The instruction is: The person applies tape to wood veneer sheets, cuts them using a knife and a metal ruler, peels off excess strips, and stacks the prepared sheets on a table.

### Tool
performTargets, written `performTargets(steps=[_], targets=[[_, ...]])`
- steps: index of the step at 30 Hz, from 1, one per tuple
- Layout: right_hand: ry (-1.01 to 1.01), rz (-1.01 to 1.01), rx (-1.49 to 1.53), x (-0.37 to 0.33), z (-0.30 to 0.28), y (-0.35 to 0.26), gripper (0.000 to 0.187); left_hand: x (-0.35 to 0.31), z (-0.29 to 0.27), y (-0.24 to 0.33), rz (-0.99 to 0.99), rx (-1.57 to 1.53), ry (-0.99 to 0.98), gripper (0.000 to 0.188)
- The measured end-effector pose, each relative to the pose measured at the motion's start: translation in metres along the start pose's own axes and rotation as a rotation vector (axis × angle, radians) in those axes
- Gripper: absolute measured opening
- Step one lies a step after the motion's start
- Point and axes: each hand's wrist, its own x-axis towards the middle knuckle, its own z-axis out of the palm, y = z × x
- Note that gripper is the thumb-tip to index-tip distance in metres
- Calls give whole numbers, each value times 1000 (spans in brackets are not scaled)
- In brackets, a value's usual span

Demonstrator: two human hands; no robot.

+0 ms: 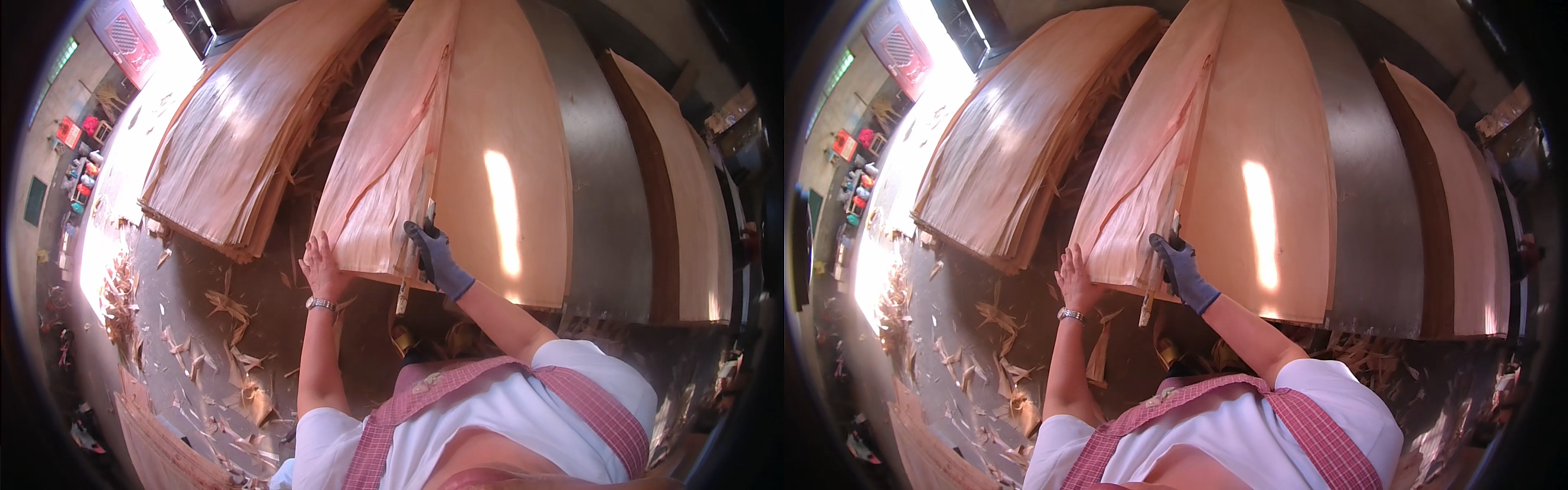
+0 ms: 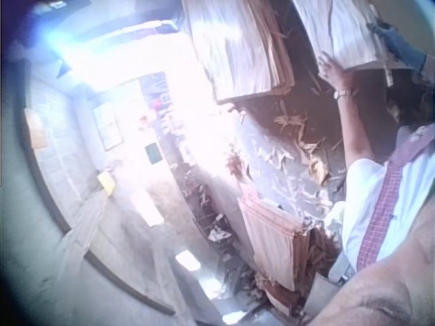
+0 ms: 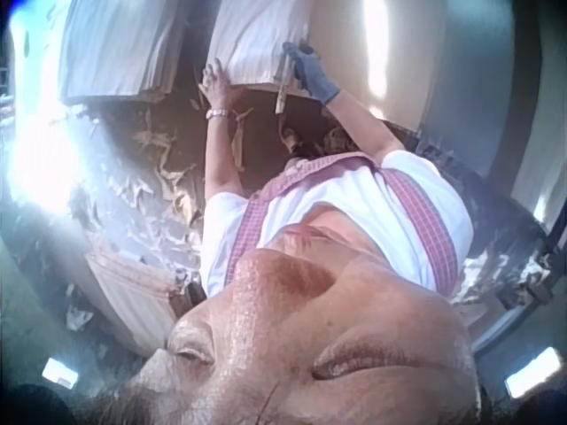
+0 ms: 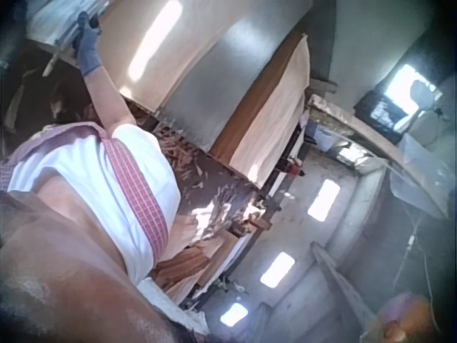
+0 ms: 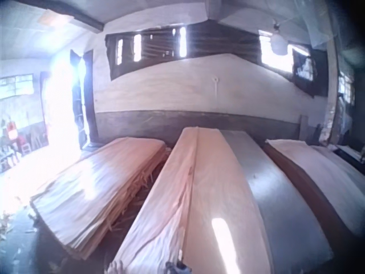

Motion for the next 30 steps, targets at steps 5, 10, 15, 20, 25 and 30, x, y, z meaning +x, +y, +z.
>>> performTargets(steps=[5, 10, 15, 20, 25, 30], targets=[[66, -166, 85, 13, 11, 6, 25, 31, 18, -37, 144, -117, 294, 29], [61, -64, 264, -4, -26, -32, 27, 29, -38, 16, 287, -92, 353, 36], [67, -100, 178, -25, -130, -79, 27, 9, -70, 119, 508, -61, 482, 42], [180, -283, -26, -30, -289, -94, 26, -43, -68, 252, 659, -46, 383, 38], [299, -192, -30, -97, -431, -111, 21, -146, -41, 365, 802, -11, 357, 34], [314, -161, -96, -178, -592, -47, 33, -256, 11, 414, 875, -115, 109, 35]])
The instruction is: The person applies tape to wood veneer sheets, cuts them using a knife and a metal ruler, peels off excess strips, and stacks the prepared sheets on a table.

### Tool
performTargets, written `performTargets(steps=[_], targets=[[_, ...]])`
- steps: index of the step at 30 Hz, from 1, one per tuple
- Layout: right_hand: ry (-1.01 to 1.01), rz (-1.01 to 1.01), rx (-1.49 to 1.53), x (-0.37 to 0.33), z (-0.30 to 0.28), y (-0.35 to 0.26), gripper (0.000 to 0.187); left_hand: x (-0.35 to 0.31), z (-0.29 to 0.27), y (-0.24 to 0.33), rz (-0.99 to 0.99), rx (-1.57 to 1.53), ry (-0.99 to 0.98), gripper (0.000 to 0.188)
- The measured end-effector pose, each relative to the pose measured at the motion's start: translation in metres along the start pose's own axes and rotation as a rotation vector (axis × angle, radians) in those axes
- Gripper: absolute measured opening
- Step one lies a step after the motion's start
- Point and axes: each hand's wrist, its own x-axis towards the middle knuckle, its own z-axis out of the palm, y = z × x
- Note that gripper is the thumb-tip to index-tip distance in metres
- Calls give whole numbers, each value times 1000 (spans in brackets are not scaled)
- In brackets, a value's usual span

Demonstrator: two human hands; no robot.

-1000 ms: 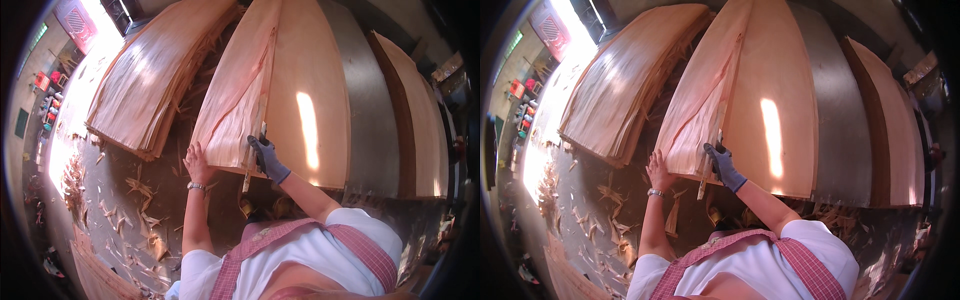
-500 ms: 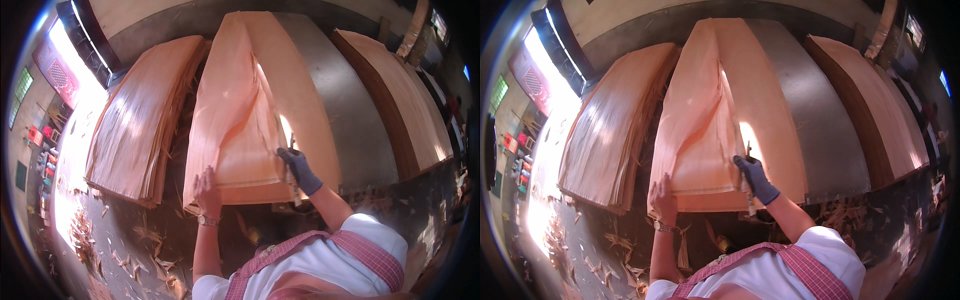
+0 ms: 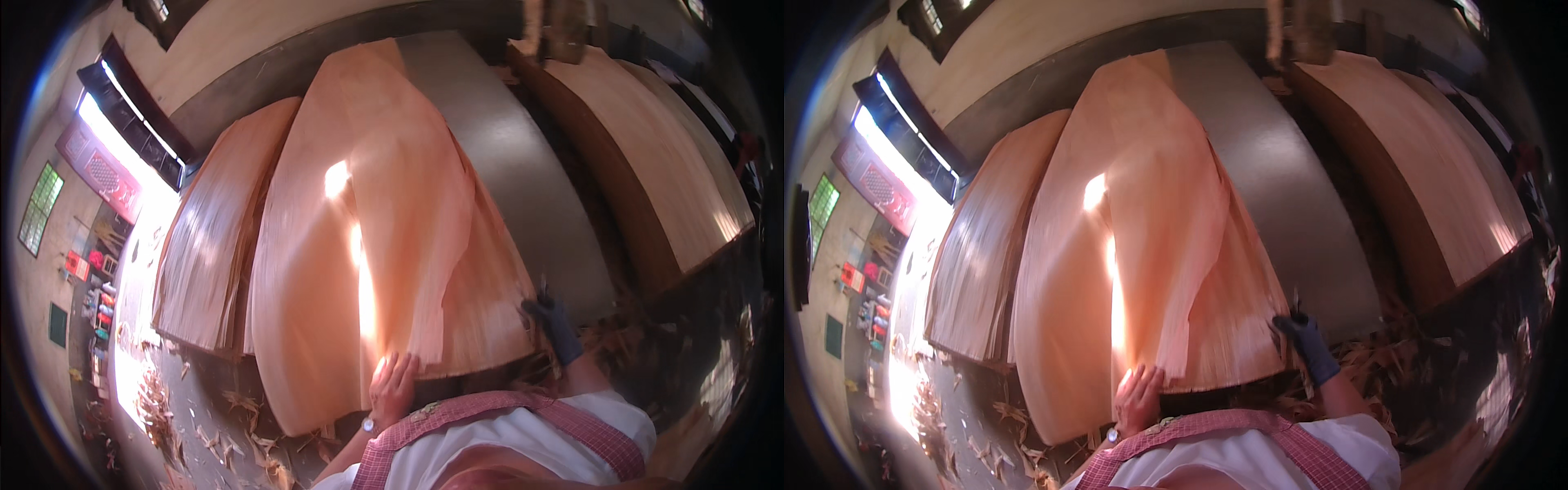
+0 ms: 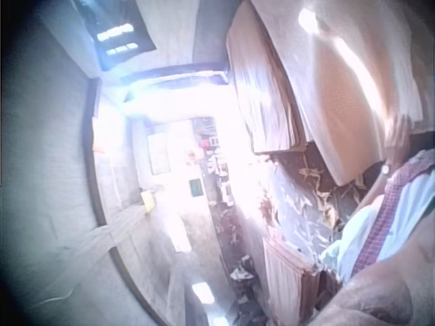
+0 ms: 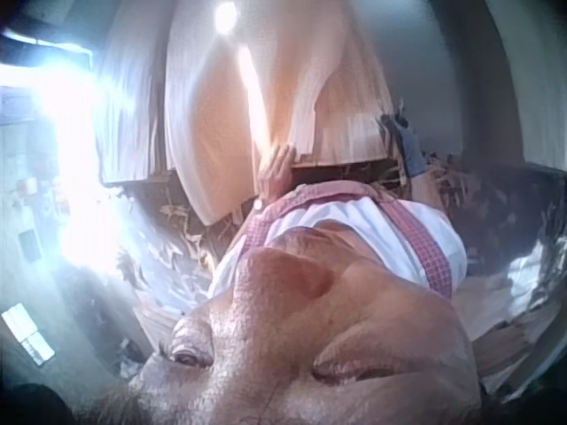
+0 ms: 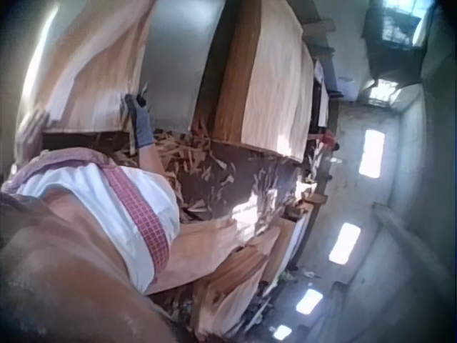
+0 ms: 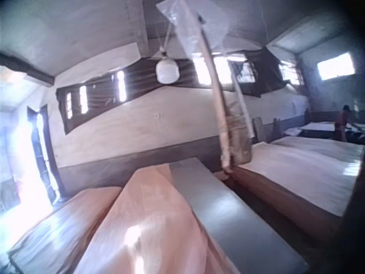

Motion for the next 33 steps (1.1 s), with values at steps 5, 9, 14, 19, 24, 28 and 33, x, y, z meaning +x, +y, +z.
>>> performTargets(steps=[5, 9, 14, 19, 24, 28, 33], targets=[[113, -92, -159, 0, -55, 38, 44, 14, 54, 42, 27, -69, -104, 35], [105, -188, -214, 73, -46, 53, 44, 73, 97, 28, 16, -41, -116, 34], [180, -262, -372, 167, -66, 60, 41, 155, 127, 40, -69, -101, -26, 28], [151, -220, -339, 151, -72, 70, 40, 119, 106, 49, -35, -285, -184, 51], [81, 119, -140, 111, -102, 91, 59, -9, 87, 47, -654, -179, -4, 63], [79, 180, -43, 76, -101, 102, 77, -62, 97, 8, -793, -67, 102, 53], [105, 446, -5, 43, -92, 91, 84, 42, 113, -6, -638, -461, -238, 53]])
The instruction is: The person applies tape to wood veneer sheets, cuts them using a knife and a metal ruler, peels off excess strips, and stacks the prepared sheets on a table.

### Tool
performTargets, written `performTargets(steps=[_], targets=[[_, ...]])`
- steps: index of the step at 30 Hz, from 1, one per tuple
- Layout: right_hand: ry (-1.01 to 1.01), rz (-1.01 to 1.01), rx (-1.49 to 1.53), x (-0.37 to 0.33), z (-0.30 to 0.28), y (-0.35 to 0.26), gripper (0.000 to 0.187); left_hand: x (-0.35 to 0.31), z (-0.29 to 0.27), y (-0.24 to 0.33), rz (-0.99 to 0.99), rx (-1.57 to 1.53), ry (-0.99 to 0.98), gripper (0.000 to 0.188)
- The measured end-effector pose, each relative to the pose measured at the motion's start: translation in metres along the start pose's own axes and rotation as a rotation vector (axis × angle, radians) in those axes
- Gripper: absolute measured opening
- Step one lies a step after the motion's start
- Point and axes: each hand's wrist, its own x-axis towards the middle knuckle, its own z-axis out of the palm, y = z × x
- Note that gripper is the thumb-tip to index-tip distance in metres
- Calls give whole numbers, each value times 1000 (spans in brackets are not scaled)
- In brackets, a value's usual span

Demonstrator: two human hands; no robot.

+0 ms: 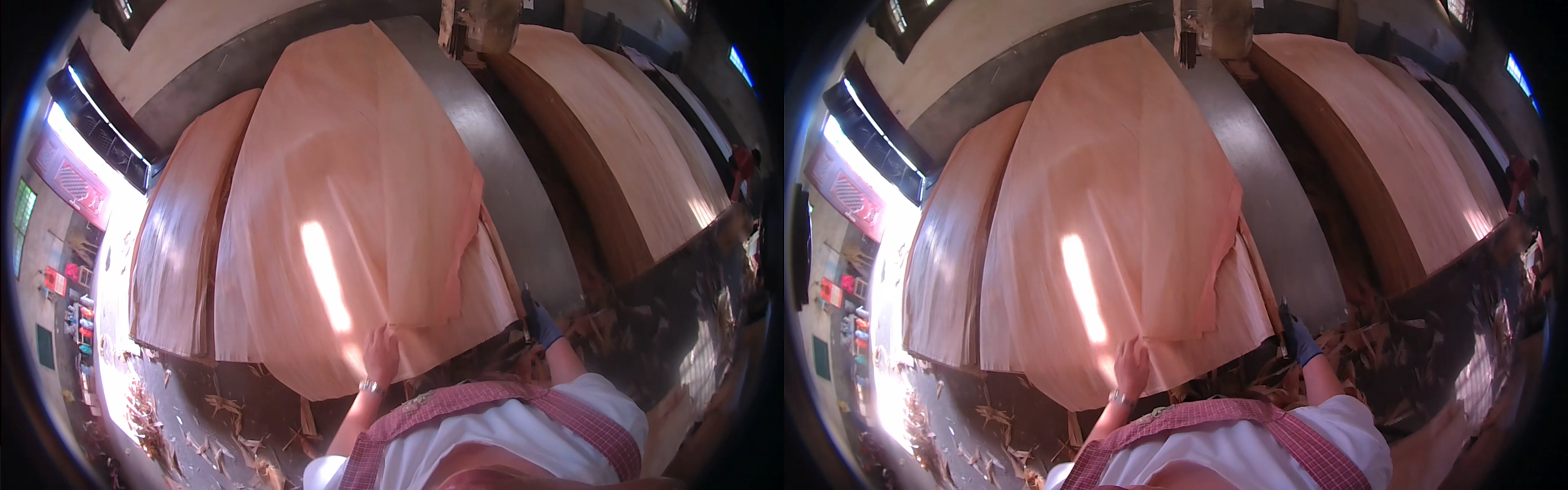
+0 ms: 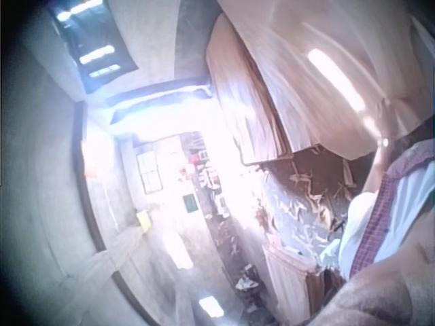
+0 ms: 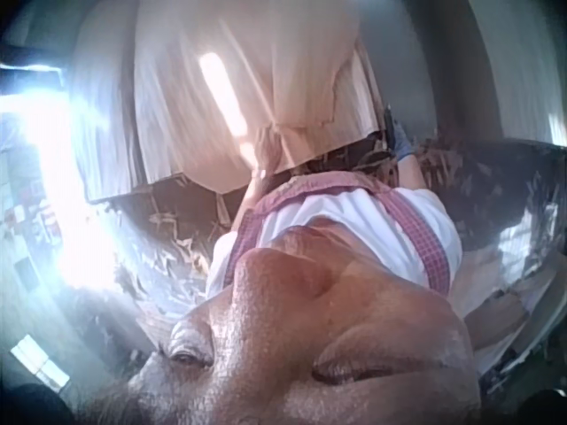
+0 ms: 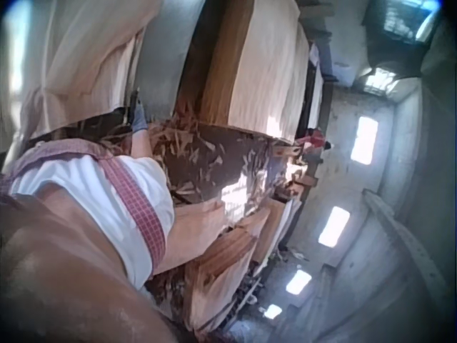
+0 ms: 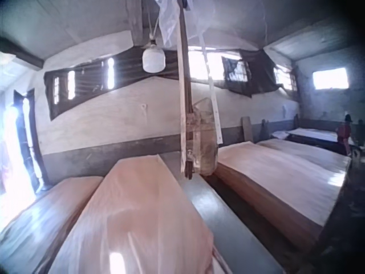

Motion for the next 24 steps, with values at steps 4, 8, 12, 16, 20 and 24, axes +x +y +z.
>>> performTargets(steps=[4, 8, 12, 16, 20, 24], targets=[[52, -373, -340, 4, -24, 37, 76, 87, 55, 15, -24, 313, 137, 78], [263, -396, 18, 9, -72, 119, 53, 121, 82, 64, -230, 328, 28, 92], [337, -409, -323, -27, -65, 163, 27, 135, 78, 39, -342, 389, 134, 83], [432, -437, -513, -63, -53, 172, 24, 139, 63, 36, -262, 233, 42, 52], [463, -584, -606, -82, -24, 127, 30, 125, 44, 53, -194, 40, 72, 33], [437, -531, -656, -73, -23, 115, 31, 111, 39, 47, -222, -277, -11, 30]])
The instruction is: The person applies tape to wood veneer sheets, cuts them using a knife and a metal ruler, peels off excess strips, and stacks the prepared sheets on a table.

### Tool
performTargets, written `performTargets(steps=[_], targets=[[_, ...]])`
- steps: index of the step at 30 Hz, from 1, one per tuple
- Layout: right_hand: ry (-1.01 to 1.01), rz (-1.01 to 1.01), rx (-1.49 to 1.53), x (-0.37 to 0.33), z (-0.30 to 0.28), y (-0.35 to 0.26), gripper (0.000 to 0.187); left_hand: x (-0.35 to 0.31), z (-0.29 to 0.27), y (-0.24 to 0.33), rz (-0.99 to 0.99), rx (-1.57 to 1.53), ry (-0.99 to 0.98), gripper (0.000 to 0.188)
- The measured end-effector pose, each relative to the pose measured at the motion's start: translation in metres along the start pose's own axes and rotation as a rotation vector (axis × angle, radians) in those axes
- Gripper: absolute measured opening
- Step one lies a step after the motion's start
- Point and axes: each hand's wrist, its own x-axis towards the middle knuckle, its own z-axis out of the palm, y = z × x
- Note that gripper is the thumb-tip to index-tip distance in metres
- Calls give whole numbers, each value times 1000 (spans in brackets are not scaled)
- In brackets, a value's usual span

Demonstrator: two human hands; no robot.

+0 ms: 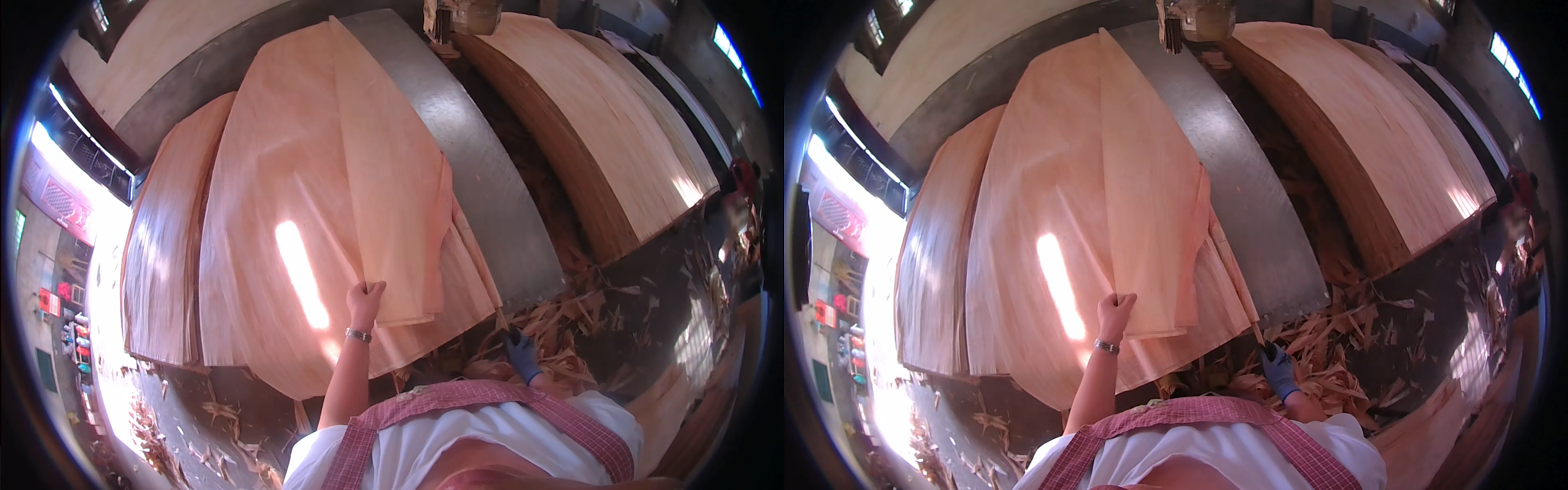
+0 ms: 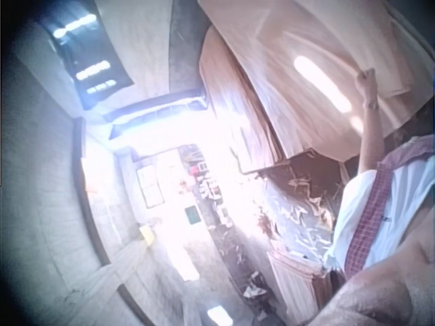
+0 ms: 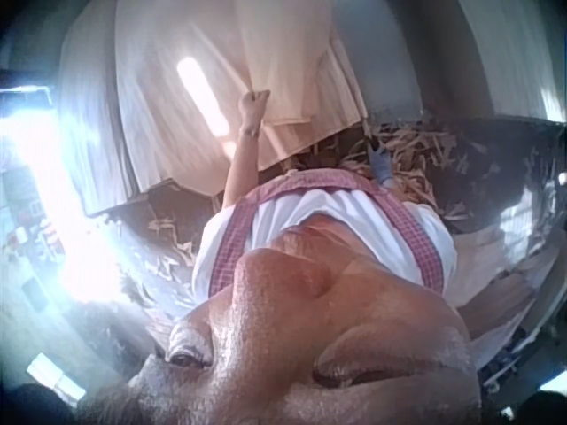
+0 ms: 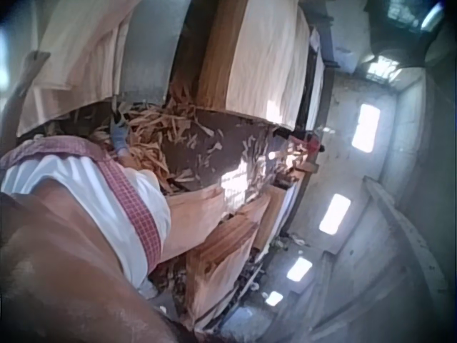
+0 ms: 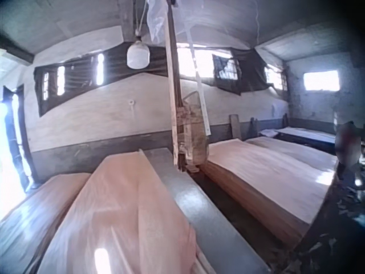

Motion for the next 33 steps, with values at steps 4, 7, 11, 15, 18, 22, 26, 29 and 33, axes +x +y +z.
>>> performTargets(steps=[4, 7, 11, 15, 18, 22, 26, 29, 33], targets=[[-26, -22, 47, 2, 4, -2, 31, -14, -14, -37, -51, -188, -82, 27], [-113, 5, 12, 7, 4, -3, 33, -21, -19, -53, -210, -206, -145, 26], [127, -6, 299, 25, 17, -13, 50, -20, -7, -60, -259, -247, -249, 24], [64, 63, 536, 60, 52, -68, 65, -25, -25, -75, -331, -181, -294, 26], [-178, 7, 162, 80, 74, -116, 66, -44, -57, -98, -371, -35, -162, 34], [-166, 210, 307, 94, 65, -44, 59, -87, -45, -96, -251, 190, 290, 41], [-112, 151, 196, 95, 71, -13, 62, -171, -68, -181, -914, -44, 742, 84], [-89, 203, 109, 106, 53, -27, 69, -182, -79, -211, -1134, -1146, 593, 124], [-101, 58, 309, 113, 31, -38, 75, -170, -62, -246, -746, -1564, 644, 82]])
